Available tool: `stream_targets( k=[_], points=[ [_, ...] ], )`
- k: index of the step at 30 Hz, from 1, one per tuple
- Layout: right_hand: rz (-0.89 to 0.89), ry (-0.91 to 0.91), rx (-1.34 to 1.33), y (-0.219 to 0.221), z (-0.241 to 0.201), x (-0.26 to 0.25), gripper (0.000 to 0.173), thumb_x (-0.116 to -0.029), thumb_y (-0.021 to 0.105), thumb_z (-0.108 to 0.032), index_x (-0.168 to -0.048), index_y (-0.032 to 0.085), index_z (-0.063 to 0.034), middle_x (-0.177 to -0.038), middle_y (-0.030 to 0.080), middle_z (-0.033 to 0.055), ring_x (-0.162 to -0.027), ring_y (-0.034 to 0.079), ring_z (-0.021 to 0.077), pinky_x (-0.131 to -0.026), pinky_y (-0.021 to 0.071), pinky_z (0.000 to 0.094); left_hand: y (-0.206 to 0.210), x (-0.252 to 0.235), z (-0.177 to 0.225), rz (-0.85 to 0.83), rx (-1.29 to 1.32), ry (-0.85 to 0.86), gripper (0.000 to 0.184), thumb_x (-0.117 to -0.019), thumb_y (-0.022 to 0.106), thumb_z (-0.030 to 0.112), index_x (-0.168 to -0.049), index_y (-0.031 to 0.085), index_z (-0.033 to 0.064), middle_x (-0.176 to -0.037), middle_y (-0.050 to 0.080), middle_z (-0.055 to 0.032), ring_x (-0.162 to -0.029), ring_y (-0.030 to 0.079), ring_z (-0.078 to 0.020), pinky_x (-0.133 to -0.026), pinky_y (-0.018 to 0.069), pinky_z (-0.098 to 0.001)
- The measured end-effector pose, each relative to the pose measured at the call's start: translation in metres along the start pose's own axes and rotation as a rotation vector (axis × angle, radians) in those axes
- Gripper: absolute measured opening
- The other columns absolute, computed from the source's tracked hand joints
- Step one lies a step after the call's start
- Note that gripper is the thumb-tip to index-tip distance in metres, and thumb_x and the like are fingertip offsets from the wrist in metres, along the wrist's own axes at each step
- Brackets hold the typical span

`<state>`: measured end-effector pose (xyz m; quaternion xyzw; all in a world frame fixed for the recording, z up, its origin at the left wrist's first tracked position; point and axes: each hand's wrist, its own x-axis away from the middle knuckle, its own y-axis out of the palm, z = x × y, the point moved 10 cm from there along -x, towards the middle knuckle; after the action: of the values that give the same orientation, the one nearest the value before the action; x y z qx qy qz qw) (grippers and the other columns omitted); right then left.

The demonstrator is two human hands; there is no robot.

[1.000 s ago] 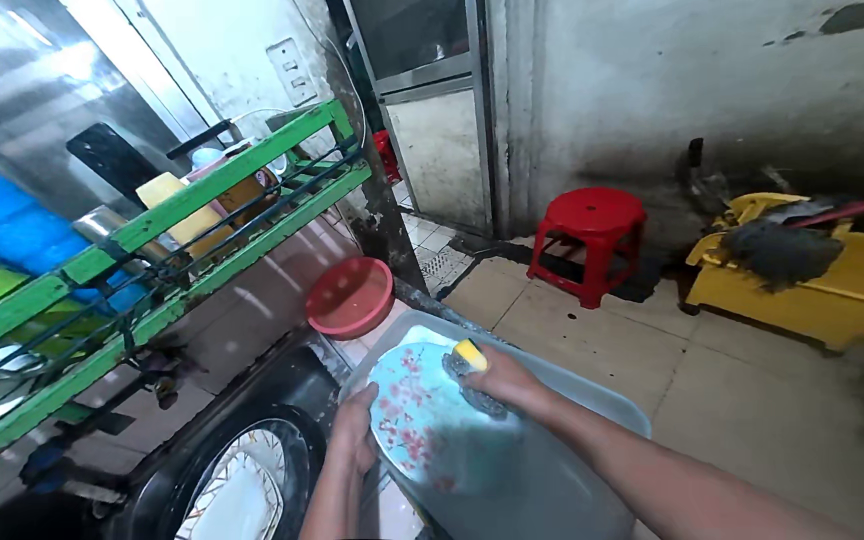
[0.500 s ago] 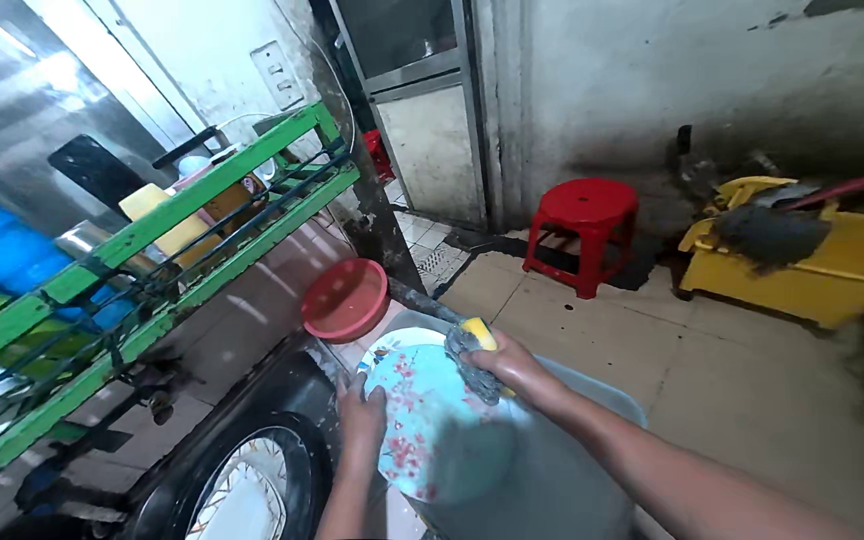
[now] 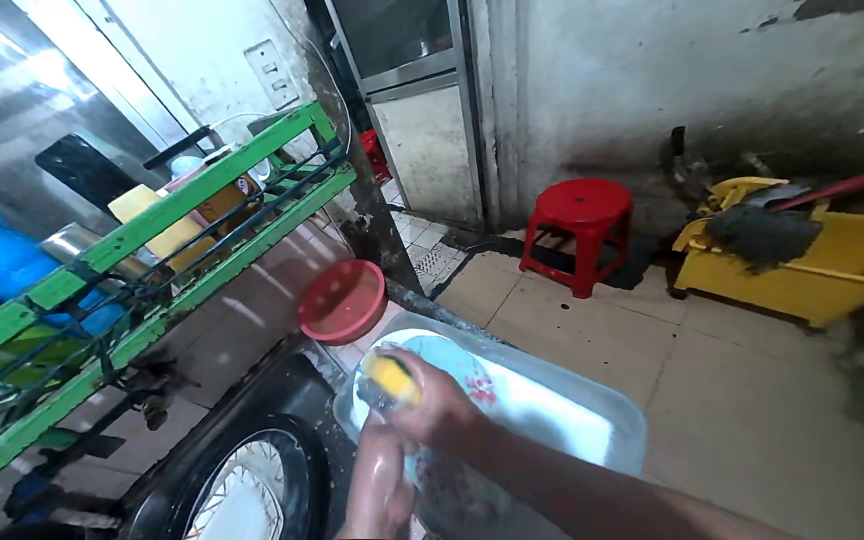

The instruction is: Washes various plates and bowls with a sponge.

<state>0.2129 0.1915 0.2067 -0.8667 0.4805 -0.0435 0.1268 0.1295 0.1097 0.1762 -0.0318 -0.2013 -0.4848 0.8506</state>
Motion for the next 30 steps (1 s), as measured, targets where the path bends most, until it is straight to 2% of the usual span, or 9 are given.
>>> stream_targets(
  k=[3,6,11,14,16,21,23,27,30],
  points=[
    [0.129,0.172,0.003,-0.030,0.030,-0.025,0.069,-0.0858,0.080,-0.022,-0.146,0.050,-0.0063,-0.119,0.068,0.0234,-0.109,0.067,0.0364,-0.096,0.0533,0.0573,-0.006,0.020,0.016,-0.019,-0.026,0.099,0.078,-0.0646,0.051,-0.023,-0.140,0.044,-0.0043,-0.113,0.067,-0.0181,-0.090,0.071,-0.0207,-0.073,0.0617,-0.0372],
    [0.245,0.261,-0.022,-0.039,0.053,-0.035,0.070,-0.0873,0.079,-0.023,-0.147,0.046,-0.0047,-0.115,0.067,0.0259,-0.104,0.067,0.0411,-0.091,0.0534,0.0617,-0.010,0.025,0.020,-0.010,-0.033,0.128,0.083,-0.0631,0.050,-0.022,-0.144,0.041,-0.0048,-0.118,0.067,-0.0192,-0.093,0.071,-0.0207,-0.075,0.0621,-0.0374],
    [0.121,-0.377,-0.026,0.028,-0.033,0.005,0.069,-0.0744,0.081,-0.021,-0.136,0.061,0.0031,-0.133,0.065,0.0211,-0.129,0.060,0.0299,-0.112,0.0466,0.0469,-0.031,0.020,0.016,0.135,0.016,0.140,0.033,-0.0839,0.050,-0.017,-0.112,0.054,-0.0012,-0.083,0.068,-0.0080,-0.069,0.067,-0.0124,-0.060,0.0589,-0.0297],
    [0.121,0.080,-0.071,-0.002,0.023,-0.038,0.071,-0.0826,0.083,-0.017,-0.144,0.050,-0.0029,-0.123,0.066,0.0238,-0.110,0.066,0.0362,-0.095,0.0542,0.0557,-0.034,0.026,0.007,0.092,0.043,0.147,0.078,-0.0663,0.049,-0.022,-0.142,0.043,-0.0056,-0.112,0.068,-0.0175,-0.086,0.070,-0.0187,-0.070,0.0612,-0.0352],
    [0.220,0.250,-0.099,-0.030,0.051,-0.057,0.074,-0.0861,0.081,-0.022,-0.148,0.046,-0.0036,-0.119,0.066,0.0269,-0.108,0.066,0.0413,-0.094,0.0520,0.0624,-0.032,0.032,0.002,0.077,0.020,0.141,0.079,-0.0682,0.051,-0.020,-0.145,0.041,-0.0056,-0.117,0.067,-0.0170,-0.093,0.070,-0.0178,-0.076,0.0611,-0.0350],
    [0.017,-0.240,0.147,0.009,-0.044,-0.016,0.064,-0.0743,0.084,-0.020,-0.134,0.062,-0.0077,-0.110,0.071,0.0156,-0.101,0.069,0.0297,-0.086,0.0572,0.0540,-0.030,0.024,0.013,0.032,-0.053,-0.058,0.038,-0.0765,0.055,-0.017,-0.110,0.055,0.0005,-0.080,0.067,-0.0092,-0.066,0.067,-0.0155,-0.058,0.0583,-0.0323],
    [-0.030,-0.423,0.127,0.022,-0.063,-0.003,0.067,-0.0705,0.084,-0.020,-0.134,0.066,-0.0073,-0.117,0.071,0.0136,-0.110,0.067,0.0259,-0.095,0.0554,0.0486,-0.032,0.021,0.020,0.041,-0.063,-0.031,0.037,-0.0729,0.054,-0.019,-0.103,0.053,0.0017,-0.072,0.063,-0.0060,-0.056,0.061,-0.0127,-0.049,0.0532,-0.0287],
    [0.142,0.109,0.000,-0.023,0.019,-0.047,0.072,-0.0860,0.082,-0.022,-0.147,0.047,-0.0052,-0.120,0.067,0.0236,-0.109,0.067,0.0376,-0.095,0.0535,0.0601,-0.031,0.036,0.011,0.111,-0.014,0.075,0.060,-0.0676,0.054,-0.018,-0.126,0.047,-0.0049,-0.089,0.068,-0.0129,-0.070,0.068,-0.0167,-0.059,0.0593,-0.0329],
    [0.122,0.059,0.056,-0.024,0.010,-0.036,0.068,-0.0817,0.082,-0.022,-0.142,0.053,-0.0095,-0.107,0.070,0.0192,-0.094,0.071,0.0338,-0.083,0.0577,0.0585,-0.023,0.044,0.002,0.050,0.003,-0.006,0.056,-0.0812,0.053,-0.011,-0.136,0.047,-0.0024,-0.101,0.070,-0.0130,-0.083,0.072,-0.0181,-0.070,0.0622,-0.0361]
  ],
)
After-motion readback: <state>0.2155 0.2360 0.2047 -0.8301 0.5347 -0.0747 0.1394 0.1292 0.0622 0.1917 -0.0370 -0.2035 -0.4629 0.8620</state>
